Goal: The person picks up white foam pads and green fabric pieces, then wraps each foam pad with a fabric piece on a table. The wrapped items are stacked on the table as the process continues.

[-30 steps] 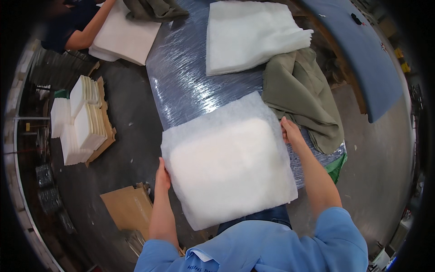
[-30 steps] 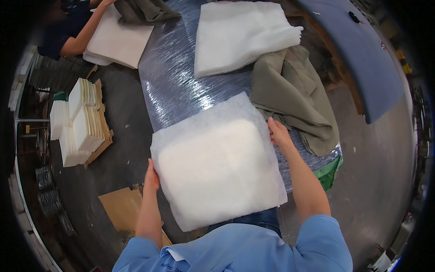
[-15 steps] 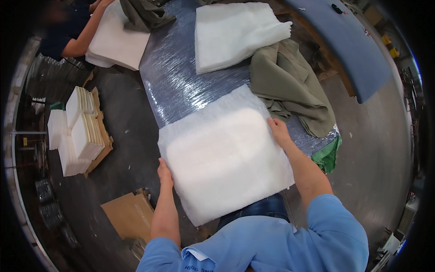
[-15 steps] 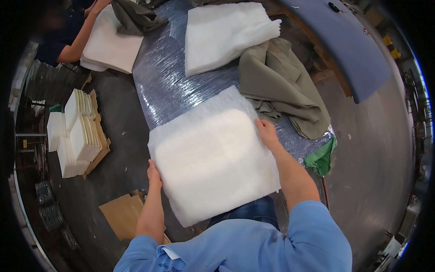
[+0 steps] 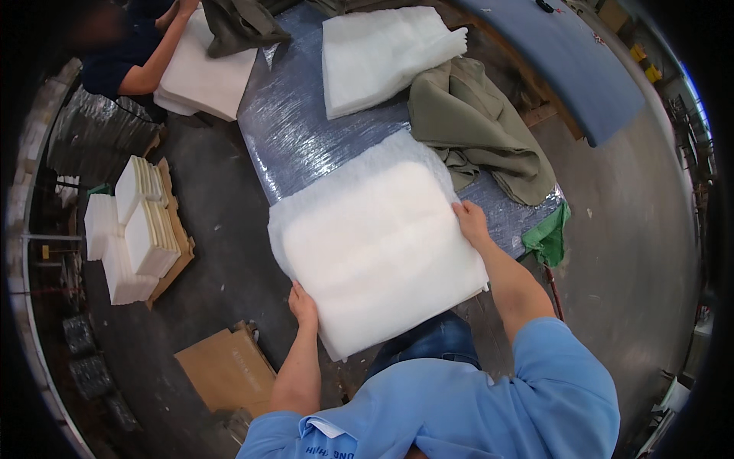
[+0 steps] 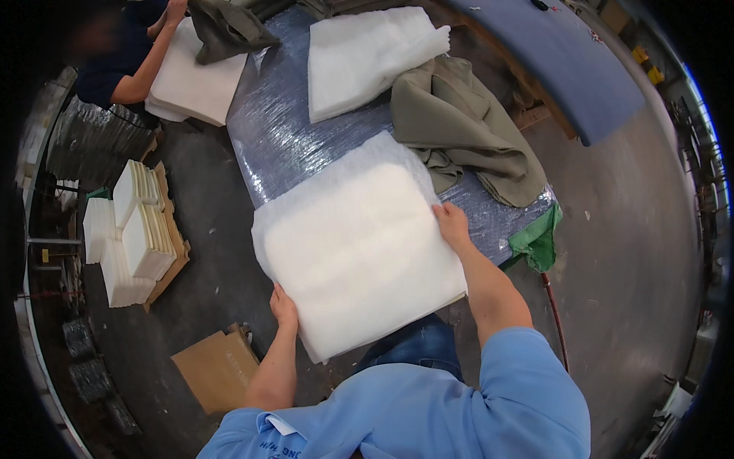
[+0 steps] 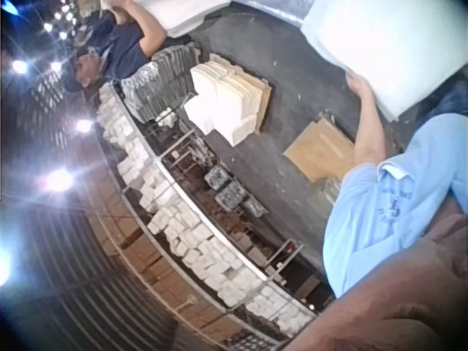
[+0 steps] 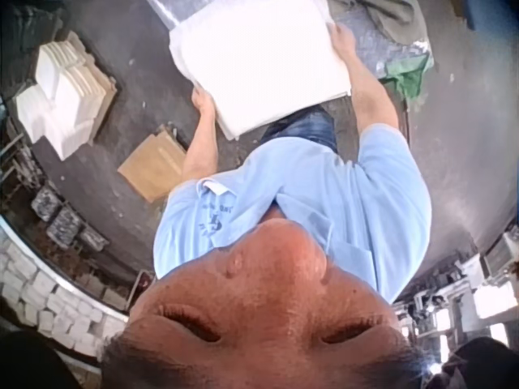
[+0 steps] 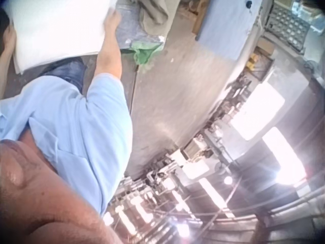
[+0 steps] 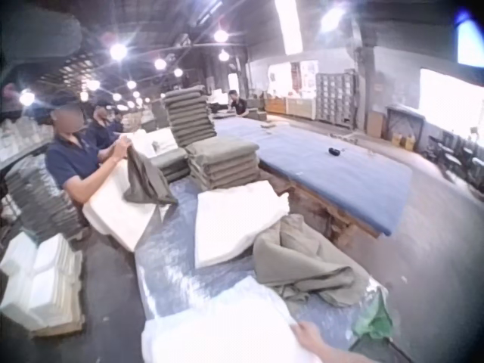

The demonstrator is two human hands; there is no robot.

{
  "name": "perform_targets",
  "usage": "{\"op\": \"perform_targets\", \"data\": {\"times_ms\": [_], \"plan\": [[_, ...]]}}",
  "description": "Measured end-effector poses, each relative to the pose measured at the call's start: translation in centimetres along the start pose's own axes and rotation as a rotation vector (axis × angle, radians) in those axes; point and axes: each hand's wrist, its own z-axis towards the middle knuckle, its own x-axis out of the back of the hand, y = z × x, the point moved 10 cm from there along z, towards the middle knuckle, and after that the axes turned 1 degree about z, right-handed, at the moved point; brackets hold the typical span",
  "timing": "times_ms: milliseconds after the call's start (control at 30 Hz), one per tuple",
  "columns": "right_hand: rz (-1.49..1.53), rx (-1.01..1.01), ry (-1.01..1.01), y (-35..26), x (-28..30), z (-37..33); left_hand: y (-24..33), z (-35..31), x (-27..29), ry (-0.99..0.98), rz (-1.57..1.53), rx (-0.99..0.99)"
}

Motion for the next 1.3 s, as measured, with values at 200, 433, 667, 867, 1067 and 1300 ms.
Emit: {"op": "perform_targets", "data": {"times_ms": [200,433,667,867,1067,1300], "plan": [[-0.112,0.017,0.016,2.1,3.9,-5.7,-4.8,-7.4,2.5,0.105,0.096,-0.026],[-0.198,-0.004,0.105,4.8,4.2,-10.2,-7.2,-9.5,2.5,0.193,0.179,0.061],[-0.194,-0.006,0.058,6.4,3.9,-8.2,-7.9,-8.0,2.6,0.187,-0.062,-0.027],[-0.063,-0.111,-0.076,5.1,5.0,-5.0,-9.8,-3.1,3.4,-0.06,-0.328,0.466],[-0.212,0.155,-0.009,-1.6,-0.7,-2.2,-1.9,2.9,1.6,0.188,-0.021,0.049],[-0.144,0.022,-0.067,1.2,-0.6,-1.1,-2.0,3.0,-0.7,0.03,-0.161,0.142]]}}
